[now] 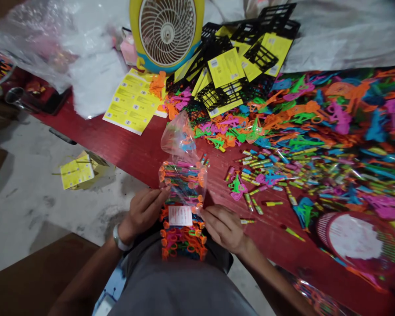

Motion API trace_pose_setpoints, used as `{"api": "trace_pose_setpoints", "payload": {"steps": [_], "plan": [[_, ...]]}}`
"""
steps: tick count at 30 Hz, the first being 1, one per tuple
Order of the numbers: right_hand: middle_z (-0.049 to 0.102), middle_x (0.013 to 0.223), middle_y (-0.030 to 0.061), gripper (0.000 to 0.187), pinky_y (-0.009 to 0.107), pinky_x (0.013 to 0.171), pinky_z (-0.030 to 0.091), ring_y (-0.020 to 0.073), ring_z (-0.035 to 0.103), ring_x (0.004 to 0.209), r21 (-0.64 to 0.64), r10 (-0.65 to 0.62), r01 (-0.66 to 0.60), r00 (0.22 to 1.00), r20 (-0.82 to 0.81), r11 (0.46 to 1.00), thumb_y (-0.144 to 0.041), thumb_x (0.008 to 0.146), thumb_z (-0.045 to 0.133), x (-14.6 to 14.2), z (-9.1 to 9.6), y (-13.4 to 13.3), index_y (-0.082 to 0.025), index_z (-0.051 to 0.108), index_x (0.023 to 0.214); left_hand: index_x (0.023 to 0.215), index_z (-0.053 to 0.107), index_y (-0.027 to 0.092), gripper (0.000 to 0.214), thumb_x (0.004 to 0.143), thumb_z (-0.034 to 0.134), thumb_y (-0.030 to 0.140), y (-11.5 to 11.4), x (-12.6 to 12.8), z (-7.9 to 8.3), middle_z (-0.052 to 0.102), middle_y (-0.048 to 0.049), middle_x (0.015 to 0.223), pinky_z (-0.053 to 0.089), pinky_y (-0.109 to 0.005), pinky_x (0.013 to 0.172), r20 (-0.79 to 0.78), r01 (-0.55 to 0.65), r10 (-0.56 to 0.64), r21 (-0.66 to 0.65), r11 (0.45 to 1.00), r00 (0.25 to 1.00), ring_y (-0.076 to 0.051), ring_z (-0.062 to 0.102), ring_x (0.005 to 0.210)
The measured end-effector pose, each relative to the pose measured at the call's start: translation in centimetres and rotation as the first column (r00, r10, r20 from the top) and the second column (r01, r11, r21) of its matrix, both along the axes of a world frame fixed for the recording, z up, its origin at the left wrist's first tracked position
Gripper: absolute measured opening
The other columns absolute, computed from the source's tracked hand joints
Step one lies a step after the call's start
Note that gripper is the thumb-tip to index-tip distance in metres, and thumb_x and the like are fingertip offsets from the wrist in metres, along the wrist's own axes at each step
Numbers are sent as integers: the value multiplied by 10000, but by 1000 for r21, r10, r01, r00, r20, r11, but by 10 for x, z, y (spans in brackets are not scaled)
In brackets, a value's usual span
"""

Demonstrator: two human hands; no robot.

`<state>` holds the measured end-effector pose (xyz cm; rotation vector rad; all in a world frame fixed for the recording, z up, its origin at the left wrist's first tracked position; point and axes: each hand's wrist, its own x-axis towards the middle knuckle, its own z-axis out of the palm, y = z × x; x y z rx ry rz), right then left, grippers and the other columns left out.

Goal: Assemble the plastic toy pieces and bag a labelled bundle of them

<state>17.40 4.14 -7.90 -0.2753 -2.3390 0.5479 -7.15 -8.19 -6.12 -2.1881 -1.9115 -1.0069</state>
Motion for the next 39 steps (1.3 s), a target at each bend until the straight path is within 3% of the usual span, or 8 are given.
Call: {"api": "trace_pose_setpoints", "payload": {"steps": [6,12,18,23,28,34,39], "plan": [[718,893,77,309,277,771,610,168,685,833,-16,-3,3,1000,-1,1000,-95,966,540,0,-2,-1,-151,669,1241,1443,533,199,514,955,536,40,9,3,0,742,-92,1067,586,-275,785,111,55,-50,-50,997,993,-165,698,913],[719,901,67,383,261,705,608,160,695,786,-91,-57,57,998,5,994,-82,940,570,3,-2,-4,-197,643,1298,1336,569,192,413,944,579,61,-1,5,-8,739,-53,950,573,-215,731,141,-104,98,36,994,985,-128,691,813],[706,894,66,276,244,649,603,155,701,767,-121,-121,122,992,18,985,-87,956,541,3,-1,-3,-209,657,1176,1178,626,195,296,922,576,58,-20,8,-12,717,-41,898,558,-245,692,109,-124,114,91,988,987,-142,653,777],[707,855,62,251,266,670,615,160,694,744,-75,-26,26,1000,10,997,-101,962,532,10,-3,-1,-205,674,1141,1188,632,161,291,932,543,55,-36,13,-6,725,-75,918,552,-280,663,81,-34,30,51,998,996,-160,640,783],[707,814,62,240,290,679,613,171,688,736,-101,49,-48,999,7,994,-98,956,527,24,-4,-9,-181,690,1110,1040,655,85,173,950,510,57,-53,18,3,706,-113,852,550,-312,642,-8,95,-95,63,993,995,-187,631,774],[703,827,59,289,272,668,592,163,683,741,-245,53,-42,998,37,969,-69,922,535,31,15,-12,-195,658,1152,1101,628,77,215,972,457,70,-60,20,21,707,-129,873,549,-311,642,90,211,-206,-45,976,974,-190,643,783],[686,735,52,324,291,596,548,164,648,648,-222,247,-219,963,106,950,-156,1041,332,44,31,-23,-171,650,1102,1147,612,103,281,1034,355,128,-72,19,29,731,-124,924,565,-301,732,143,293,-268,-192,937,953,-184,661,819]]}}
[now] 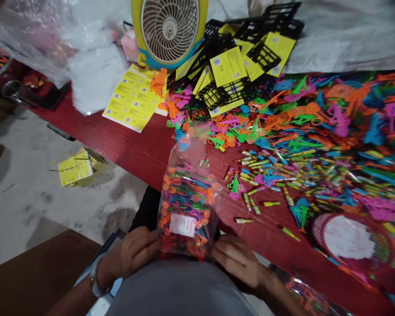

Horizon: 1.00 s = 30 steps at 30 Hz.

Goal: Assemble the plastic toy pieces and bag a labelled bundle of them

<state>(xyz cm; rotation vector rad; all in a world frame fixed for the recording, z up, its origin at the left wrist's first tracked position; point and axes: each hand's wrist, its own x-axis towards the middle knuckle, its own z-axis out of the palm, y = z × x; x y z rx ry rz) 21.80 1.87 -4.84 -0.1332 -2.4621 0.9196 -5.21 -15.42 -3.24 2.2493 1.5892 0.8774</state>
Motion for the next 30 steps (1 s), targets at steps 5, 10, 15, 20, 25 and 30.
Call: {"api": "trace_pose_setpoints", "payload": {"steps": [5,10,15,20,25,30], "plan": [[684,771,43,263,257,625,549,148,662,685,46,-132,131,991,6,990,-122,1023,395,3,9,-6,-185,646,1065,1150,595,174,230,1012,416,132,-2,8,5,733,-80,927,559,-263,759,151,-25,44,-123,992,988,-160,682,832],[677,816,36,162,252,665,525,147,648,749,25,-255,256,966,-47,966,-88,955,527,-32,46,33,-201,636,996,909,619,213,112,942,557,125,53,2,37,667,25,738,451,-190,573,255,-365,396,-163,917,882,-94,595,618],[613,740,6,160,283,639,437,143,559,672,55,-407,413,909,-90,909,-252,965,583,-60,110,73,-213,603,812,851,633,206,64,905,622,240,114,-13,93,640,20,739,447,-237,615,473,-457,448,-104,883,759,-120,567,661],[528,700,-12,307,281,631,402,138,486,669,4,-506,509,856,-102,861,-448,980,565,-47,147,80,-217,549,778,804,615,214,100,884,610,274,133,-7,139,602,27,707,399,-253,618,308,-413,406,-44,910,860,-129,531,648],[500,705,-12,335,275,610,404,139,473,665,-75,-604,600,795,-58,797,-509,986,536,-22,159,80,-228,495,808,877,628,212,99,907,557,274,150,11,160,642,3,765,408,-266,670,87,-382,379,17,924,921,-170,574,719],[463,653,-34,309,266,536,378,126,427,560,-246,-670,647,742,-16,722,-482,984,538,-5,160,81,-240,446,817,927,630,205,128,925,511,251,169,30,170,691,-45,861,414,-302,702,-66,-317,327,129,940,943,-208,607,784]]}}
